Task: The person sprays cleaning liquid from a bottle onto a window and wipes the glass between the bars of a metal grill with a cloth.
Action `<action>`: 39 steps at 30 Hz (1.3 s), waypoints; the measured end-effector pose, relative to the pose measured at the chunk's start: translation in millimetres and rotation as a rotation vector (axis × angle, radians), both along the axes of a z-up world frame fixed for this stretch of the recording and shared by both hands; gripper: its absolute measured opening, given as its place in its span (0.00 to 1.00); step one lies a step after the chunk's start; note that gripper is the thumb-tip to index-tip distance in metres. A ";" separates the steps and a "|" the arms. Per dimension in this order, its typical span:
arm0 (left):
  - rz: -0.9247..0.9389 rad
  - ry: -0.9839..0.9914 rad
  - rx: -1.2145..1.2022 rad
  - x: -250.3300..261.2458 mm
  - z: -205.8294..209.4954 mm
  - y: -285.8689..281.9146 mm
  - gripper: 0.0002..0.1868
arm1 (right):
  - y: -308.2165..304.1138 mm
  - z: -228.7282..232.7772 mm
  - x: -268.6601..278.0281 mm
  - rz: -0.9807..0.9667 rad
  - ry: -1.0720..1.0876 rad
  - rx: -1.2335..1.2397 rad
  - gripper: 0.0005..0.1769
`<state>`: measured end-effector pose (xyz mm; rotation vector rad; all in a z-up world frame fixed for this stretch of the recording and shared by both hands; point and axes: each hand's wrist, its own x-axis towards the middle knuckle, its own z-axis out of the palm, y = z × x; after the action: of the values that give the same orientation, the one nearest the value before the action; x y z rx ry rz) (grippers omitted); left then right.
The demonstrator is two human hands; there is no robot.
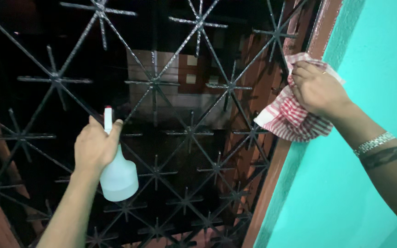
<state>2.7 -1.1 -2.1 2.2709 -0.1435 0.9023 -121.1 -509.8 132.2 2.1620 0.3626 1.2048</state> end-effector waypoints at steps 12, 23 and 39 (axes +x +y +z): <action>-0.042 0.039 -0.011 -3.0 7.2 5.5 0.30 | -86.1 87.3 80.7 0.928 -0.592 1.387 0.16; -0.065 0.116 0.007 -0.3 10.5 5.5 0.31 | -8.6 151.5 158.7 0.712 -0.541 1.198 0.13; -0.070 0.054 -0.001 -2.4 10.2 7.0 0.29 | 66.4 130.9 162.1 0.661 -0.545 0.948 0.09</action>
<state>0.3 5.8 8.2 2.2726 -0.1969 0.8040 41.1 -443.5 263.1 2.3418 0.2970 2.6883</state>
